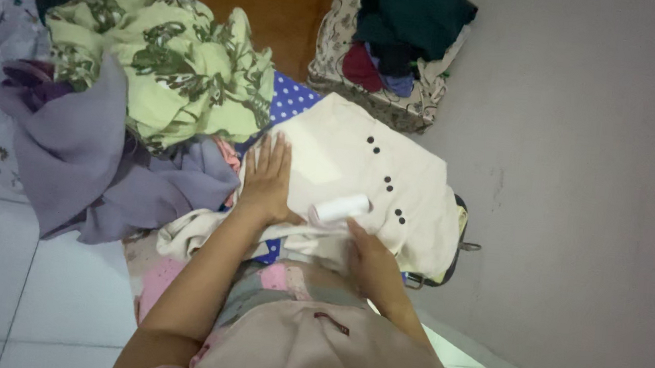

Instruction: The person uses a lint roller to remove lint from several pieces of clothing on an ironing board. They roll the sticky roller over a dark garment, then a light-colored buttoned shirt, repeatedly rolling and pressing to collect debris.

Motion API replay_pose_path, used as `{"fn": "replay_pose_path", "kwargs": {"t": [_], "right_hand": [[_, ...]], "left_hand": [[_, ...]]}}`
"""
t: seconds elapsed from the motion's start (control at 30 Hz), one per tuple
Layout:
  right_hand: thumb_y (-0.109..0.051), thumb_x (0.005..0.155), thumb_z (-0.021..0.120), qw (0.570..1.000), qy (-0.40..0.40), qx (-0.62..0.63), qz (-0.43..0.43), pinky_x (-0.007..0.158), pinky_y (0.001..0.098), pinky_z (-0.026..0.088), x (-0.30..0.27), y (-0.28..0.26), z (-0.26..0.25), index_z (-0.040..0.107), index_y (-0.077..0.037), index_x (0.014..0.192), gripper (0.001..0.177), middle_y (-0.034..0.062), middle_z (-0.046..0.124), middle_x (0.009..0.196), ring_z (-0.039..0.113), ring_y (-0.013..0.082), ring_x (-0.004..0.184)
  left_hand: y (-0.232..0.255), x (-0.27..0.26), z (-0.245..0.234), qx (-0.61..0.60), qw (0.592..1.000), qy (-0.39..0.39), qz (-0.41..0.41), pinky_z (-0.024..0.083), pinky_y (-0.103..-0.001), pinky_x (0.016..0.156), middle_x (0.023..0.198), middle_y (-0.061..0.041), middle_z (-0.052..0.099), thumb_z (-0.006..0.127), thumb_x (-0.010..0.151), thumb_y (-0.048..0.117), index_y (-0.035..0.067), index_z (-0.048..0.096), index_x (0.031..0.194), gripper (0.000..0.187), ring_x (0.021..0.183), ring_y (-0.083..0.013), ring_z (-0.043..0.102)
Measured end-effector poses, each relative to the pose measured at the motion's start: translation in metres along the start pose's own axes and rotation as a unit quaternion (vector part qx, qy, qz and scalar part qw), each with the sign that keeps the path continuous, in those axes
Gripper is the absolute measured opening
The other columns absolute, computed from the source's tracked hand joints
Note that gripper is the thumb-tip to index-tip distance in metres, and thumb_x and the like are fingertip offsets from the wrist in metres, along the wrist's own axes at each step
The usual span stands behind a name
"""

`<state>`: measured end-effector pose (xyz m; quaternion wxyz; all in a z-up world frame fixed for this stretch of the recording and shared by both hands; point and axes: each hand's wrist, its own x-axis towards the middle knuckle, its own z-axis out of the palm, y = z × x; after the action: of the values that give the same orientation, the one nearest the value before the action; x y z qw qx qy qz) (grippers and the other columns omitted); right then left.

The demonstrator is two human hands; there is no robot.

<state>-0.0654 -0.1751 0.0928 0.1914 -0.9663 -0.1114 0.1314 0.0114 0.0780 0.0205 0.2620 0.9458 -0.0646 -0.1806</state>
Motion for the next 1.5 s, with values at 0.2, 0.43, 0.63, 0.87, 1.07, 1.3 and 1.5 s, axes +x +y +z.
{"fn": "replay_pose_path", "kwargs": {"t": [0.2,0.43,0.63,0.87,1.07,1.3,1.5], "right_hand": [[-0.018,0.101,0.055,0.993,0.037,-0.029,-0.107,0.068,0.048,0.056,0.054,-0.005,0.004,0.053,-0.013,0.142,0.041,0.0206,0.069,0.083,0.069,0.0369,0.072],[-0.019,0.099,0.049,0.997,0.033,-0.027,-0.072,0.079,0.0594,0.052,0.211,-0.046,0.028,0.052,-0.011,0.139,0.041,0.0289,0.071,0.093,0.069,0.048,0.087],[-0.017,0.099,0.048,0.999,0.037,0.005,-0.023,0.077,0.0596,0.052,0.186,-0.057,0.039,0.044,-0.012,0.146,0.047,0.0298,0.069,0.093,0.068,0.0486,0.084],[-0.015,0.095,0.056,0.994,0.053,0.051,-0.082,0.072,0.0548,0.053,0.037,-0.028,0.018,0.05,-0.008,0.138,0.044,0.0273,0.069,0.089,0.067,0.0456,0.08],[-0.014,0.092,0.057,0.993,-0.096,0.07,0.016,0.072,0.0547,0.052,0.011,-0.023,-0.013,0.053,-0.012,0.135,0.043,0.0257,0.07,0.081,0.069,0.0432,0.08],[-0.016,0.098,0.051,0.999,-0.023,0.028,0.0,0.073,0.0596,0.051,0.114,-0.048,0.02,0.046,-0.014,0.142,0.045,0.0281,0.07,0.082,0.068,0.047,0.079],[-0.016,0.092,0.053,0.999,-0.004,0.019,-0.048,0.076,0.0592,0.053,0.184,-0.058,0.022,0.045,-0.015,0.142,0.05,0.0289,0.071,0.086,0.069,0.0475,0.082]], "left_hand": [[-0.015,0.003,-0.003,-0.066,0.997,-0.035,0.029,-0.005,-0.055,0.123,0.168,-0.025,-0.009,0.088,0.058,0.059,-0.005,-0.007,0.159,0.153,0.157,-0.0371,-0.013],[-0.028,0.005,0.036,-0.278,0.941,0.189,0.027,0.01,-0.053,0.124,0.163,-0.029,0.023,0.06,0.096,0.042,-0.005,0.017,0.159,0.089,0.153,-0.0434,0.017],[-0.023,0.003,0.042,-0.241,0.904,0.343,0.079,0.029,-0.055,0.116,0.147,-0.033,0.046,0.058,0.097,0.028,-0.009,0.035,0.152,0.07,0.136,-0.048,0.043],[-0.026,0.01,0.048,-0.181,0.905,0.368,0.114,0.03,-0.054,0.116,0.145,-0.028,0.051,0.058,0.099,0.027,-0.006,0.045,0.145,0.058,0.136,-0.0445,0.047],[-0.027,0.018,0.046,-0.189,0.906,0.366,0.098,0.03,-0.054,0.114,0.147,-0.026,0.052,0.056,0.099,0.028,-0.002,0.049,0.144,0.054,0.135,-0.0441,0.047],[-0.025,0.014,0.044,-0.201,0.9,0.375,0.092,0.032,-0.051,0.112,0.143,-0.023,0.055,0.057,0.098,0.025,0.003,0.052,0.141,0.049,0.133,-0.0412,0.049],[-0.015,0.009,0.036,-0.202,0.898,0.384,0.073,0.033,-0.054,0.11,0.141,-0.029,0.053,0.059,0.094,0.023,-0.004,0.041,0.148,0.063,0.128,-0.0458,0.048]]}}
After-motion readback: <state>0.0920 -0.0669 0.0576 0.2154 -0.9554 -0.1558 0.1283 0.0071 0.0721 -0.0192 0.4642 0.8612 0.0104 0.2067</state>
